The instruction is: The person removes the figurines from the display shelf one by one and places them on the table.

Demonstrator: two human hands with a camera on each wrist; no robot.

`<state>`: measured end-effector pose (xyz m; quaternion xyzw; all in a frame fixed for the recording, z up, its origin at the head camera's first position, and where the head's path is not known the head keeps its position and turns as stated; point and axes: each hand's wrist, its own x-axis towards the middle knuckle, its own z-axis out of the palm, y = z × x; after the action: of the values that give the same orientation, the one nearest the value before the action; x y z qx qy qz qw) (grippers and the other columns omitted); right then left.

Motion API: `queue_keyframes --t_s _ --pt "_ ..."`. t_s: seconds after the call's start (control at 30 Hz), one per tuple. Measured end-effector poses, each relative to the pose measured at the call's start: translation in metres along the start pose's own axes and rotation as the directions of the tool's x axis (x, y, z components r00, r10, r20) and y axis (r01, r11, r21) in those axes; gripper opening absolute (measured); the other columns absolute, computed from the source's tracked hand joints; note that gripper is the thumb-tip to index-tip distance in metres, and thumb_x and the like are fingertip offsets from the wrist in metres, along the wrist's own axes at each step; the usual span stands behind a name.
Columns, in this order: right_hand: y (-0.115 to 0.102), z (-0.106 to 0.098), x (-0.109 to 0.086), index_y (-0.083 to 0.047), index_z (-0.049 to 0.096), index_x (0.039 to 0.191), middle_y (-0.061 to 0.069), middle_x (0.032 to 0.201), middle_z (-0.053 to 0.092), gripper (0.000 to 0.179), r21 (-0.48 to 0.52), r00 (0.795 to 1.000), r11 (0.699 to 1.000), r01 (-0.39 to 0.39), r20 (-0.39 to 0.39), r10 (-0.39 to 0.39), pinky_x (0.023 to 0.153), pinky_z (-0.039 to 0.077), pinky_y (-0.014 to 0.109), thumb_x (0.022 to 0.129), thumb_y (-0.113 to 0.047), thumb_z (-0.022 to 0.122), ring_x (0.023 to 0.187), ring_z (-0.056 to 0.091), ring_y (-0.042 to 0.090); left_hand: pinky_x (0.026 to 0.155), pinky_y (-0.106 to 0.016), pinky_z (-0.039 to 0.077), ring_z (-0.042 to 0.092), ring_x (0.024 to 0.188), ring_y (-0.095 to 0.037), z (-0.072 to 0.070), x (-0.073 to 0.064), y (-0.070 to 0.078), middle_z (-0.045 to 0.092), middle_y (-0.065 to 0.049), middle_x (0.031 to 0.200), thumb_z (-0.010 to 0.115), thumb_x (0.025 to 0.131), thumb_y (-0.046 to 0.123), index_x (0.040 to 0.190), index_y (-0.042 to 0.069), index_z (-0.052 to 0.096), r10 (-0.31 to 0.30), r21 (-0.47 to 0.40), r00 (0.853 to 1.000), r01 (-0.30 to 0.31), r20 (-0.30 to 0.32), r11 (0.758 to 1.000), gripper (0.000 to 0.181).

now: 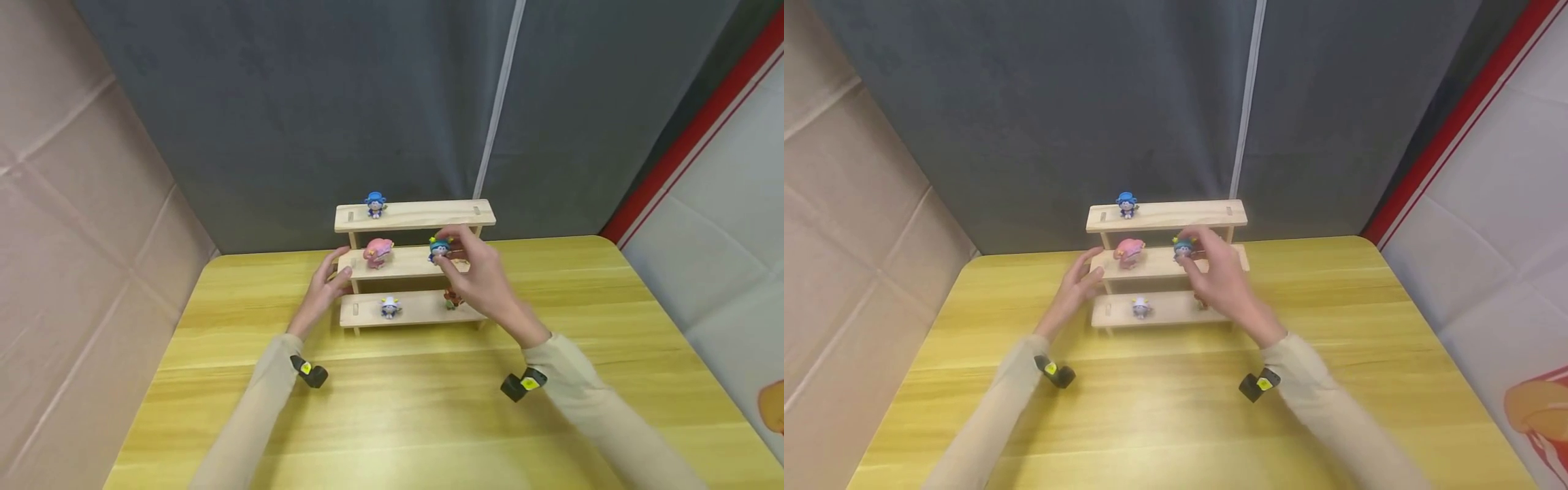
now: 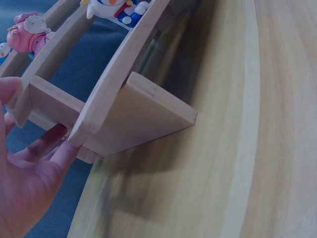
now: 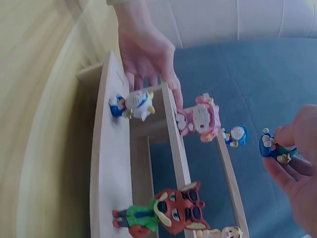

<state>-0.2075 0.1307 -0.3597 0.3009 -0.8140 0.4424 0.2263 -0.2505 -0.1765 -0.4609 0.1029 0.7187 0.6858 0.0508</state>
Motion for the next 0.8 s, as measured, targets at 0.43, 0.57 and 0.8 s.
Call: queue_keyframes --t_s 0.43,0.57,0.8 --pt "-0.016 0.019 -0.017 0.002 0.060 0.116 0.013 0.103 0.068 0.032 -0.080 0.986 0.983 0.163 0.040 -0.160 0.073 0.061 0.032 0.088 0.004 0.075 0.089 0.071 0.023 0.106 -0.059 0.047 0.052 0.127 -0.046 0.004 -0.002 0.001 0.044 -0.029 0.140 0.050 0.107 0.021 0.159 0.013 0.030 0.016 -0.020 1.000 -0.016 0.005 1.000 0.056" --pt "-0.017 0.027 -0.021 0.001 0.060 0.115 0.011 0.103 0.067 0.030 -0.050 0.987 0.987 0.153 0.052 -0.151 0.077 0.061 0.035 0.089 0.002 0.074 0.090 0.070 0.022 0.105 -0.061 0.047 0.052 0.126 -0.046 0.005 -0.002 0.001 0.044 -0.030 0.140 0.050 0.107 0.020 0.159 0.011 0.030 0.027 -0.009 1.000 -0.027 0.001 1.000 0.056" --pt "-0.020 0.036 -0.031 0.000 0.060 0.116 0.010 0.107 0.067 0.029 -0.004 0.989 0.994 0.112 0.098 -0.111 0.084 0.060 0.029 0.090 0.001 0.073 0.094 0.070 0.021 0.103 -0.057 0.049 0.055 0.122 -0.039 0.007 -0.004 0.001 0.045 -0.029 0.141 0.049 0.107 0.018 0.158 0.012 0.032 0.031 0.004 0.999 -0.031 -0.015 1.000 0.054"
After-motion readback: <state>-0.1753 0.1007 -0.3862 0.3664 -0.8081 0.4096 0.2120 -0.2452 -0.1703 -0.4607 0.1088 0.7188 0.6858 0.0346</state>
